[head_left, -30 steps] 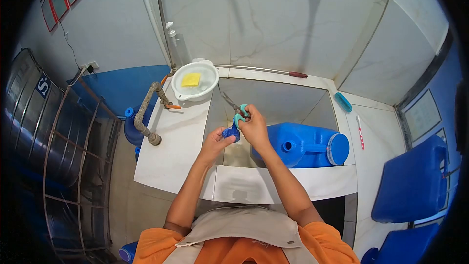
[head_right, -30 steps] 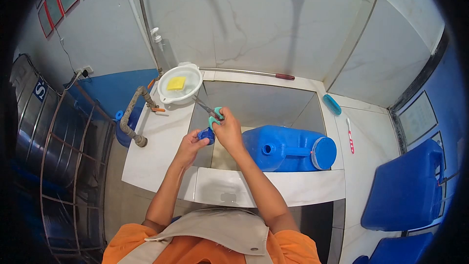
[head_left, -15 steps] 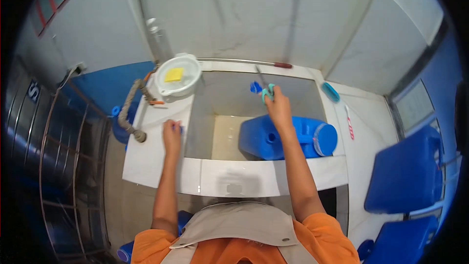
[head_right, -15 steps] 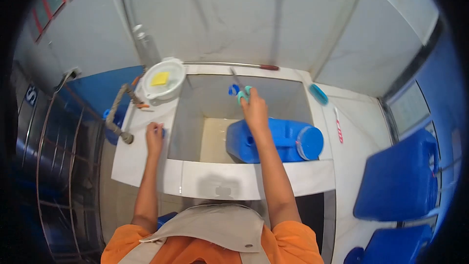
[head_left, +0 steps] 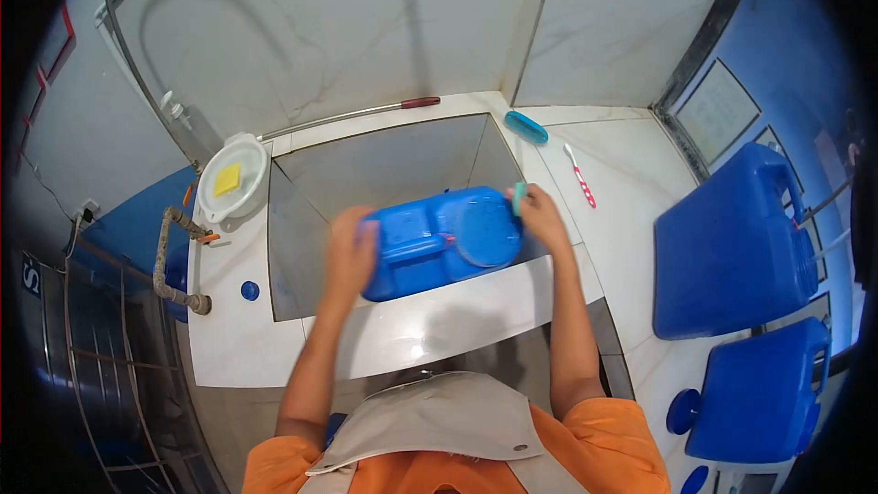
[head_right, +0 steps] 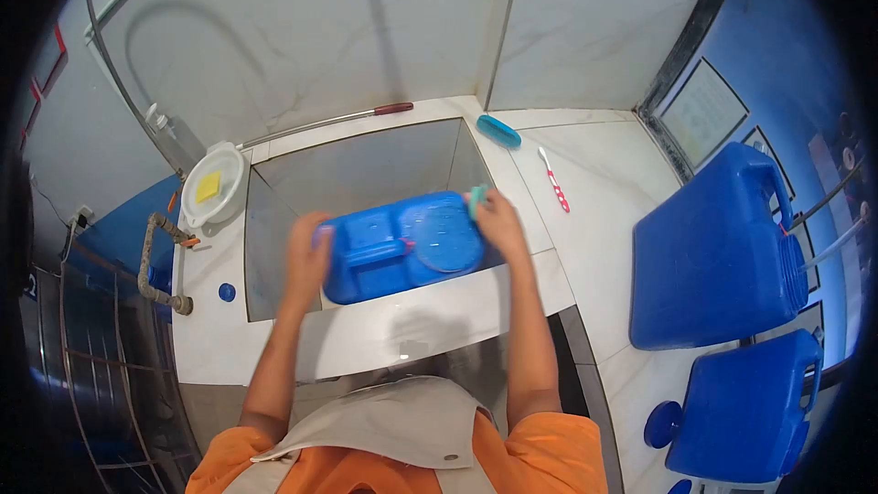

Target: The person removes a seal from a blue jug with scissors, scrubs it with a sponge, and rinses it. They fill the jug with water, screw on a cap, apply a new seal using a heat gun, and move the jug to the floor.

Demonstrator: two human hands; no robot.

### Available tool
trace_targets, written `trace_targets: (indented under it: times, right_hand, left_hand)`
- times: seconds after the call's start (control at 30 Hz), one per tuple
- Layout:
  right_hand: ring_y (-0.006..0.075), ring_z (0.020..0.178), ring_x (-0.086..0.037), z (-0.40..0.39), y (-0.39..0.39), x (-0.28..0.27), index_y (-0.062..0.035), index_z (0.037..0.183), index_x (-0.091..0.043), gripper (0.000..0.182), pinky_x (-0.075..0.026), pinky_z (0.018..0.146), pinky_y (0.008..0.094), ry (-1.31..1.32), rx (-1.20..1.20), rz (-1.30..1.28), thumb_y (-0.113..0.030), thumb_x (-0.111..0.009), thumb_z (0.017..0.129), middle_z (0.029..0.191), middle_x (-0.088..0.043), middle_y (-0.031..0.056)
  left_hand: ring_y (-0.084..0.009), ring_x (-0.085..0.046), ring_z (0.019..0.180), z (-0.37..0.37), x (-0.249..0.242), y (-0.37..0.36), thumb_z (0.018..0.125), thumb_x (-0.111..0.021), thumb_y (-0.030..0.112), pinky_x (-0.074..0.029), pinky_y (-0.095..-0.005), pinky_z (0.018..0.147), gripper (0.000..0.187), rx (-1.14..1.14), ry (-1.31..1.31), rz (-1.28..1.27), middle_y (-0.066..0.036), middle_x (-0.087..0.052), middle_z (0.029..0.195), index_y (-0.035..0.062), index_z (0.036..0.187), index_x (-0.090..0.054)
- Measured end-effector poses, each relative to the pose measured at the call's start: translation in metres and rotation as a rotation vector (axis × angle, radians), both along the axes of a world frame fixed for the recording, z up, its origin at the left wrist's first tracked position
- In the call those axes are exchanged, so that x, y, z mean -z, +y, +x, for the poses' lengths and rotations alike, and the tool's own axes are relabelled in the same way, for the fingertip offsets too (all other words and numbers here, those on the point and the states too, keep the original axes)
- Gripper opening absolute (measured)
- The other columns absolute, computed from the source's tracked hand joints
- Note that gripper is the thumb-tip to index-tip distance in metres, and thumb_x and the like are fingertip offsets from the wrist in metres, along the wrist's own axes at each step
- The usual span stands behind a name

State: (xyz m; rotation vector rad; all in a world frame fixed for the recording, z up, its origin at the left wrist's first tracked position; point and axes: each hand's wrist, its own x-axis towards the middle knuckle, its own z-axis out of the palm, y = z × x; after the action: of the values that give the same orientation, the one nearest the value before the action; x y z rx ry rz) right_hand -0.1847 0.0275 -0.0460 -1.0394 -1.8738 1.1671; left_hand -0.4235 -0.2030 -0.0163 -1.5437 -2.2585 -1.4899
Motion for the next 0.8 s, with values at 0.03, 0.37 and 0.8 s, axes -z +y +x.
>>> trace_targets:
  times: [0.03, 0.37, 0.8]
  right_hand:
    - [0.0135, 0.072, -0.057, -0.014, -0.014, 0.003, 0.0006, 0.093, -0.058, 0.034, -0.045, 0.064, 0.0284, 0.051, -0.043, -0.026, -0.032, -0.063, 0.085, 0.082, -0.064, 0.0111]
    - [0.034, 0.096, -0.057, -0.156, -0.19, 0.033, 0.0005, 0.108, -0.047, 0.031, -0.046, 0.075, 0.0448, 0.432, -0.023, 0.303, -0.026, -0.049, 0.093, 0.104, -0.059, 0.0196]
    - [0.0257, 0.109, -0.055, -0.309, -0.093, 0.009, -0.0055, 0.114, -0.045, 0.044, -0.041, 0.095, 0.037, 0.837, -0.722, -0.54, -0.044, -0.044, 0.093, 0.112, -0.057, 0.015]
  left_hand:
    - [-0.0317, -0.051, 0.108, 0.029, -0.008, 0.023, 0.088, -0.054, 0.019, -0.038, -0.0382, 0.093, 0.023, 0.116, 0.034, 0.03, -0.014, -0.058, 0.11, 0.0031, 0.105, -0.059]
    - [-0.0289, -0.051, 0.103, 0.001, 0.059, 0.011, 0.089, -0.052, 0.025, -0.035, -0.0414, 0.089, 0.023, -0.193, 0.091, -0.031, -0.008, -0.059, 0.107, 0.01, 0.103, -0.062]
    - [-0.0463, -0.039, 0.116, 0.031, 0.027, -0.065, 0.082, -0.057, 0.049, -0.027, -0.0474, 0.103, 0.08, -0.412, 0.144, -0.355, -0.029, -0.04, 0.128, -0.004, 0.136, -0.03]
